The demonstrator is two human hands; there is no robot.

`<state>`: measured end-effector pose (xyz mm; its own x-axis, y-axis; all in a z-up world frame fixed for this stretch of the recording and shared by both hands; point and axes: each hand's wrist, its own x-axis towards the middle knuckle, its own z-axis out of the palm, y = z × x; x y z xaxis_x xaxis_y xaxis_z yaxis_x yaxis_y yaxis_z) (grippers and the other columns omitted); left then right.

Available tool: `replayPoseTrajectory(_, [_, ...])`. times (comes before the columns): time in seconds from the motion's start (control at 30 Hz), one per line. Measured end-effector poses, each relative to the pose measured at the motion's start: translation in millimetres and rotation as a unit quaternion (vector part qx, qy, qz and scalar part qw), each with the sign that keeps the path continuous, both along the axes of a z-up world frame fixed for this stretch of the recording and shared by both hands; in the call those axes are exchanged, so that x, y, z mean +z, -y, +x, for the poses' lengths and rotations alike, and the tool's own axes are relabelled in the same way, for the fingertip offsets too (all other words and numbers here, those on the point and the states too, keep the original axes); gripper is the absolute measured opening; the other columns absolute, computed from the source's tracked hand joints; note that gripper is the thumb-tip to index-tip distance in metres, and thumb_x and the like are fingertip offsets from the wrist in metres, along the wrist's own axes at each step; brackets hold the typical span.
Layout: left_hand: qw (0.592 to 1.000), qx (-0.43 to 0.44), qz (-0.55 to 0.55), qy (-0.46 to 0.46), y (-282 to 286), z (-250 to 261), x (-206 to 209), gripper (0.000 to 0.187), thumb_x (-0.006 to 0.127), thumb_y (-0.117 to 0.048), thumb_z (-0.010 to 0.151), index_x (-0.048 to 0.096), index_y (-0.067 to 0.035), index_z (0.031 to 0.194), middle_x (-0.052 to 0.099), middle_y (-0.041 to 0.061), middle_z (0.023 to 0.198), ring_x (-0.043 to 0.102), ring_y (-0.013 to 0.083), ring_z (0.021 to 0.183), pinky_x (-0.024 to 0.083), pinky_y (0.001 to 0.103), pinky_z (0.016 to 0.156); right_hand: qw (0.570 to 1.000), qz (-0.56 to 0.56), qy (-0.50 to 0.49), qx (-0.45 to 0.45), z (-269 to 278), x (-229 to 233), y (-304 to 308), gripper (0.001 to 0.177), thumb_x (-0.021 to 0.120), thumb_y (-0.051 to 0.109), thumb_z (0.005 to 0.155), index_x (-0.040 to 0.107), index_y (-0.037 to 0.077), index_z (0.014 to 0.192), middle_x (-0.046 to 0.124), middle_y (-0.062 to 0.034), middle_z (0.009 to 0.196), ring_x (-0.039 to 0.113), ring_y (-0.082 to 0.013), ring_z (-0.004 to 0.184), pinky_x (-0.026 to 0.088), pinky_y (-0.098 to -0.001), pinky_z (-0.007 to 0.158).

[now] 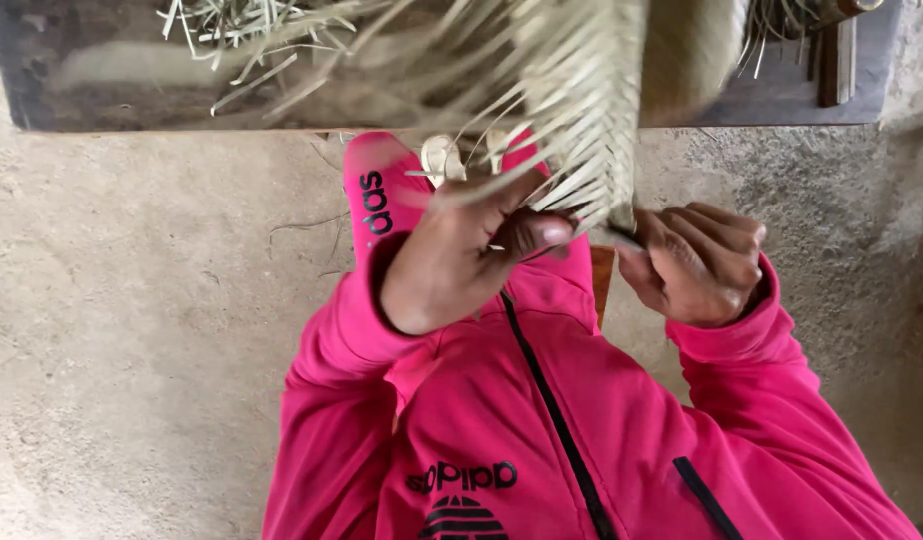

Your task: Trimming excess straw from the brim of a woven hat using a knife

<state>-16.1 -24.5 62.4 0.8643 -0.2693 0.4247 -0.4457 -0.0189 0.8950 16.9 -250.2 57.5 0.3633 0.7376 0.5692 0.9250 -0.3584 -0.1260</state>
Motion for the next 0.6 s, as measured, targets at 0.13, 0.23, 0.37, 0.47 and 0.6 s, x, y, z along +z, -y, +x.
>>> replayPoseTrajectory(0.13, [0.991,0.130,0.039,0.007,20,3,-28,0.038,0.050,-0.036,0.088,0.058,-0.001,0.079,0.054,0.006,0.059,0.051,0.0173,0.049,0.041,0.034,0.050,0.998,-0.025,-0.012,-0.053,3,-23,4,0.023,0.060,0.005,0.092,0.060,-0.017,0.094,0.066,-0.0246,0.086,0.066,-0.0316,0.067,0.053,-0.0387,0.059])
replayPoseTrajectory(0.23, [0.989,0.142,0.006,-0.045,27,4,-32,0.029,0.062,-0.027,0.084,0.056,0.000,0.092,0.065,0.003,0.072,0.061,0.0082,0.061,0.047,0.027,0.050,0.991,0.006,-0.104,-0.087,1,-21,4,0.023,0.058,0.006,0.094,0.062,-0.016,0.099,0.066,-0.0215,0.080,0.063,-0.0282,0.059,0.047,-0.0349,0.051])
replayPoseTrajectory(0.37, [0.982,0.089,-0.060,-0.155,36,12,-26,0.011,0.061,-0.017,0.085,0.060,-0.006,0.084,0.067,0.005,0.077,0.066,0.0169,0.072,0.053,0.026,0.066,0.969,0.059,-0.230,-0.071,8,-15,9,0.023,0.054,0.004,0.092,0.062,-0.016,0.099,0.056,-0.0133,0.060,0.051,-0.0222,0.043,0.040,-0.0327,0.040])
replayPoseTrajectory(0.47, [0.982,0.121,-0.045,-0.140,42,18,-15,0.017,0.063,-0.022,0.083,0.059,-0.010,0.071,0.063,0.004,0.060,0.063,0.0231,0.057,0.048,0.029,0.057,0.946,0.113,-0.302,-0.031,18,-11,10,0.026,0.054,0.000,0.090,0.060,-0.020,0.104,0.058,-0.0175,0.056,0.060,-0.0266,0.046,0.046,-0.0330,0.041])
replayPoseTrajectory(0.6, [0.978,0.152,0.021,-0.143,43,18,-24,0.021,0.063,-0.024,0.083,0.056,-0.011,0.069,0.060,0.006,0.059,0.061,0.0312,0.057,0.047,0.034,0.055,0.941,0.115,-0.318,-0.031,18,-5,2,0.026,0.052,-0.004,0.088,0.058,-0.020,0.108,0.057,-0.0167,0.054,0.060,-0.0258,0.045,0.045,-0.0308,0.040])
